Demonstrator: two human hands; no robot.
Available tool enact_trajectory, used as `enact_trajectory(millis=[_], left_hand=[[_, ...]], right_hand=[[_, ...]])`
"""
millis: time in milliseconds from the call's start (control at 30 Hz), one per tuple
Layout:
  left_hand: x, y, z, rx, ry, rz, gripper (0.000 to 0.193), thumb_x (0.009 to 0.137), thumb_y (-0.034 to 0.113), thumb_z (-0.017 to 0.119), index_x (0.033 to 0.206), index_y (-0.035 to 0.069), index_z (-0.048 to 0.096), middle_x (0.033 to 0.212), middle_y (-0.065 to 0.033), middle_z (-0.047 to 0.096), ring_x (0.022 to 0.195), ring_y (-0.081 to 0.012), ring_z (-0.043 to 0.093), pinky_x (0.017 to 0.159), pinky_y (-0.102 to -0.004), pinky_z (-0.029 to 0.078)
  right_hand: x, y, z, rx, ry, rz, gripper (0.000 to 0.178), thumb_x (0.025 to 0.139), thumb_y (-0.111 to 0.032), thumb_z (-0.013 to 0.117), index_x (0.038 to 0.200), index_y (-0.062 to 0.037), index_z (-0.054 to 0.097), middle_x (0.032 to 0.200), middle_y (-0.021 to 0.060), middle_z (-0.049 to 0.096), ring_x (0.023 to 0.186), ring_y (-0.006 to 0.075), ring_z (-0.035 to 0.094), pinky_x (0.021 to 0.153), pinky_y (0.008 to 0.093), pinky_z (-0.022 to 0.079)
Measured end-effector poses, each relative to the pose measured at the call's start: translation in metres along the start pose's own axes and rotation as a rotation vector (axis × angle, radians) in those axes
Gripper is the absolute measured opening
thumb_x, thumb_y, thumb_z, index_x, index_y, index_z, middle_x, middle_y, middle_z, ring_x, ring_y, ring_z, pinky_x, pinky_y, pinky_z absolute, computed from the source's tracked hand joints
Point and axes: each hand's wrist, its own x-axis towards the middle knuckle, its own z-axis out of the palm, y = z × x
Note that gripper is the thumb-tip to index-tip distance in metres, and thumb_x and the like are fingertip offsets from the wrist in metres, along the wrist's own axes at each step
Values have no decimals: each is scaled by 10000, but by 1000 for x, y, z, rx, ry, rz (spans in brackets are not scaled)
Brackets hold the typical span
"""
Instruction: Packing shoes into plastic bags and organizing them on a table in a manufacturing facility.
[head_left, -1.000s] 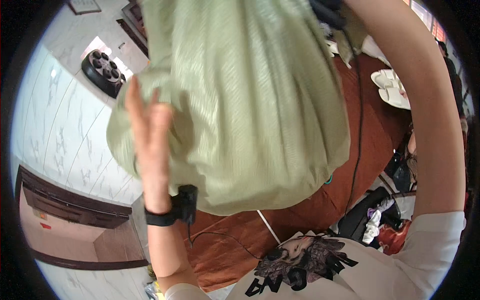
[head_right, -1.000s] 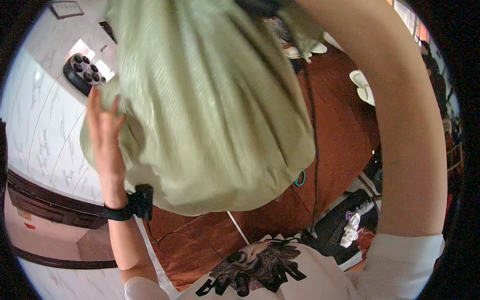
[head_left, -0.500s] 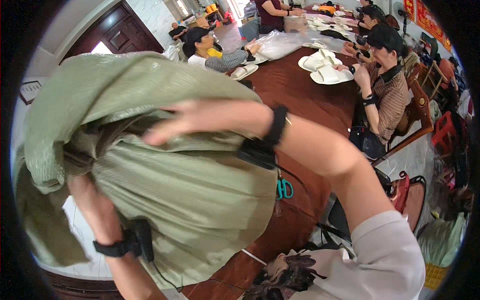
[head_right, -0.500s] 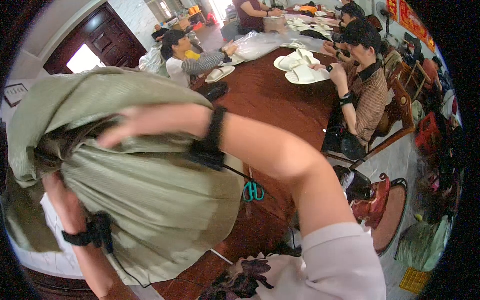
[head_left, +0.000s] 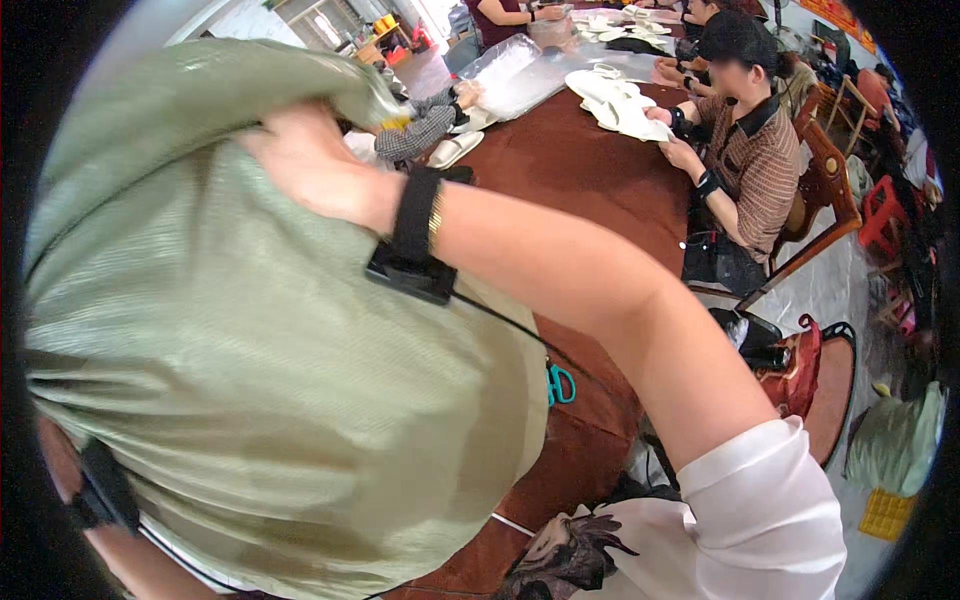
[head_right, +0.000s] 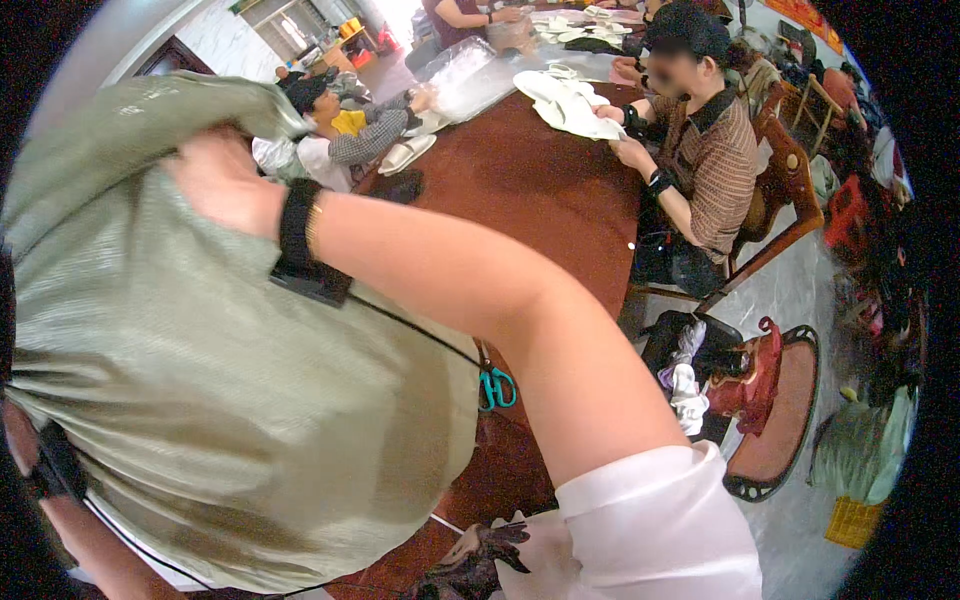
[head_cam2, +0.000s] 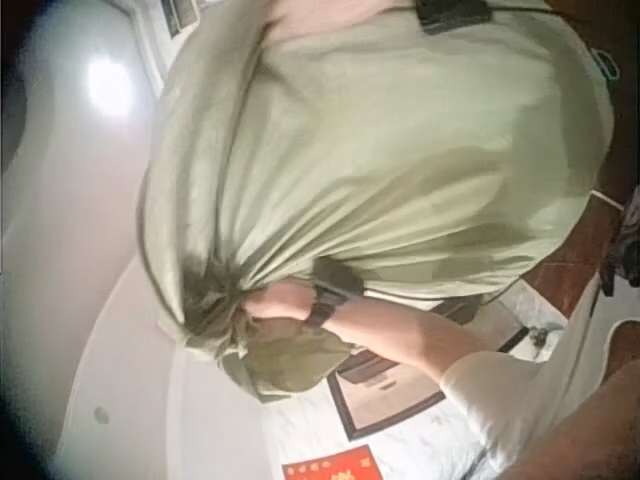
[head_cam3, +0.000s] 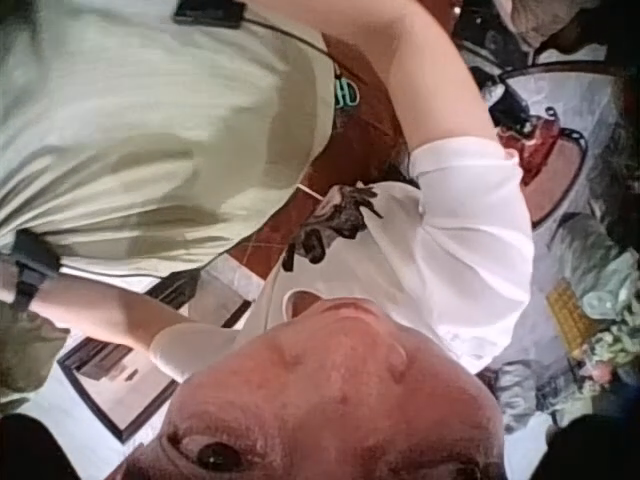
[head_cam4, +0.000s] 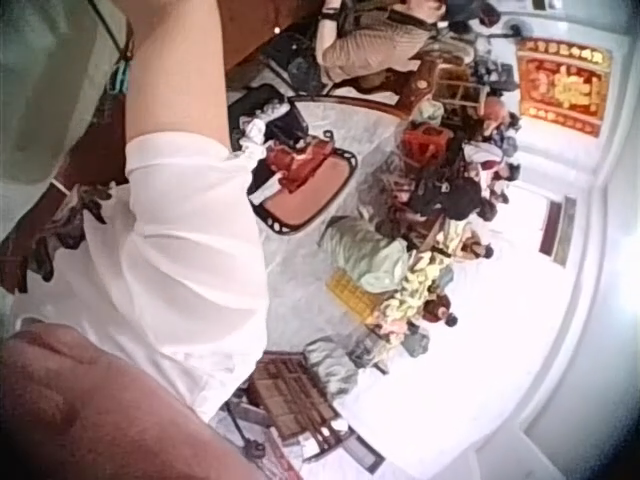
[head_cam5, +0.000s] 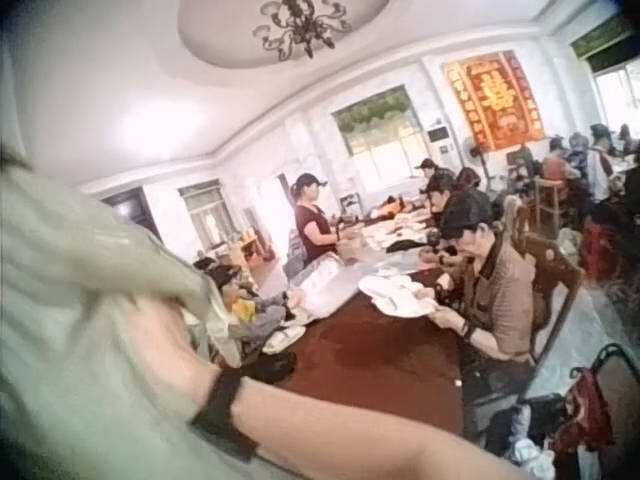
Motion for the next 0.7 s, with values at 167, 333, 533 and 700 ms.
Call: enact_trajectory(millis=[167,333,533,700], left_hand=[[-12,1,1,83,44,81,376,962,254,383,1208,23,547,1203,-132,572,1104,-222,534,952,-364,407],[-19,-6,-9,195,81,160,377,960,254,384,1208,23,549,1203,-134,573,1103,-225,538,949,-369,410],[-41,-11,-28,399,51,193,377,958,255,386,1207,24,550,1203,-137,574,1102,-228,542,945,-375,414],[-51,-14,-63,582,-14,246,378,957,255,387,1207,24,552,1203,-139,576,1101,-231,545,943,-380,417]], right_hand=[[-41,-41,-8,48,-499,-99,660,752,-481,685,1159,6,505,964,237,613,941,367,592,808,441,462],[-219,-16,-70,-153,-816,59,764,818,-489,622,1407,-91,341,1288,155,462,1191,339,433,981,479,353],[-248,-34,-110,-420,-758,-5,658,856,-427,598,1394,-122,371,1300,166,457,1215,353,417,1020,459,334],[-299,-29,-147,-241,-749,356,602,813,-276,660,1348,-105,442,1326,149,451,1230,331,424,1025,415,348]])
